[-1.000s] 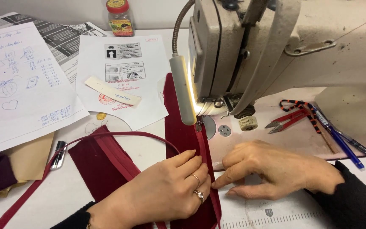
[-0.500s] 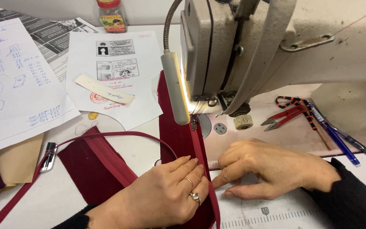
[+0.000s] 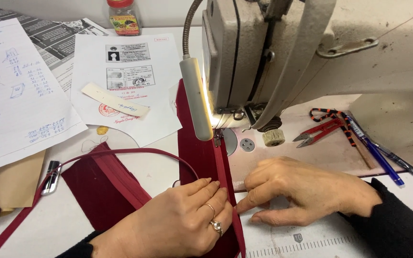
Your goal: Sewing a white fabric label onto a red velvet garment component using an industrial sewing machine.
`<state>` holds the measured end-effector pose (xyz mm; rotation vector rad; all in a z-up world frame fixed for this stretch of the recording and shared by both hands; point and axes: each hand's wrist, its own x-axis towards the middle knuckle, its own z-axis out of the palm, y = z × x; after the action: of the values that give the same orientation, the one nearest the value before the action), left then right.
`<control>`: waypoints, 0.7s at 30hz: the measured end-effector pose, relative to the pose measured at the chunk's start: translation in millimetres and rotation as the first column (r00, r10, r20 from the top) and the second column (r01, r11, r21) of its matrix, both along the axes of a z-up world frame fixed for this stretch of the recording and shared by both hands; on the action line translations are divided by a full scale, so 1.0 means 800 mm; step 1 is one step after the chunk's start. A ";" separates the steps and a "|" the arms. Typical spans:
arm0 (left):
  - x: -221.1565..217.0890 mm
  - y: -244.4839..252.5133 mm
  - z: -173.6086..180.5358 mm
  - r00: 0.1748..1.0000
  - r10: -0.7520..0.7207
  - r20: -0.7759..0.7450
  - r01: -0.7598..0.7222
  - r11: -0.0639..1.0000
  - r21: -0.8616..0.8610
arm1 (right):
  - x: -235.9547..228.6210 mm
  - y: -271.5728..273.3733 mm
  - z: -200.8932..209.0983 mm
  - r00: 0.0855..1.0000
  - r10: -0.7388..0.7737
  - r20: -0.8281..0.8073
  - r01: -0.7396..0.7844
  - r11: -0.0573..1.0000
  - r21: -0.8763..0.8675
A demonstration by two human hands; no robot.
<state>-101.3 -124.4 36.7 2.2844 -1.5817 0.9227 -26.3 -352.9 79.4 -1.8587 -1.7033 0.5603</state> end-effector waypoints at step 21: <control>-0.002 0.005 -0.001 1.000 -0.021 -0.016 0.022 0.999 0.038 | 0.000 0.002 -0.003 1.000 -0.011 0.000 0.011 1.000 0.026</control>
<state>-103.1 -120.6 36.0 2.2894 -1.6278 0.8755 -26.3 -351.3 77.3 -1.8491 -1.6916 0.5313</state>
